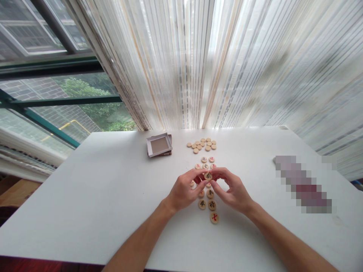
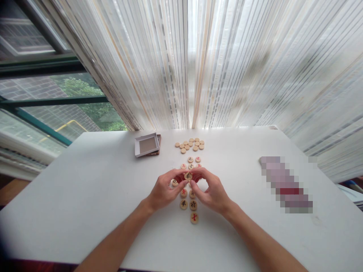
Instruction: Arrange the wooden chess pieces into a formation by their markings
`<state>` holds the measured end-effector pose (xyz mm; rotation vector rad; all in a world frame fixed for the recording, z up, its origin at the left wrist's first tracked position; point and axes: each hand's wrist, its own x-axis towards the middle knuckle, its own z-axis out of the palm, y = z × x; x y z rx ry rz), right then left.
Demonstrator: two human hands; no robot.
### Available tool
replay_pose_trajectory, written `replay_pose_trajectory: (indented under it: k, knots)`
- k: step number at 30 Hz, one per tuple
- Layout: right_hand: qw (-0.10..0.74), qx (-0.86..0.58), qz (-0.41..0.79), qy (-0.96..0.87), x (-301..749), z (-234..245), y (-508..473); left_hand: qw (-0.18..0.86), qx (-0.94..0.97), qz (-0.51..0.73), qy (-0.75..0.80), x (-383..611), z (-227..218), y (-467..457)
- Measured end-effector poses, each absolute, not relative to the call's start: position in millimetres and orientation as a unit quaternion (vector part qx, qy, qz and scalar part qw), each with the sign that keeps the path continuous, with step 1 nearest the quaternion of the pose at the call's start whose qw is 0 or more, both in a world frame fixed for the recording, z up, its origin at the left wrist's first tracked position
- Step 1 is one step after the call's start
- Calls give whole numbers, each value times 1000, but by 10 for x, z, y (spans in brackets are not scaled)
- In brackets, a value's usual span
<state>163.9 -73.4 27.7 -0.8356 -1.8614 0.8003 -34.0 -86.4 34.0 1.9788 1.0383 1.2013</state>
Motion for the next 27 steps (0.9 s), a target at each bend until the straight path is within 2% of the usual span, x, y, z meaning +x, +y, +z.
replay_pose_trajectory:
  k: [16,27]
  knots:
    - [460,-328,318,-761,1618,297,-742,376,698,448,413,-328,383,-872]
    - [457,-309,278,-786,1581,251,-727,386,684,443,432,-325,339,-887]
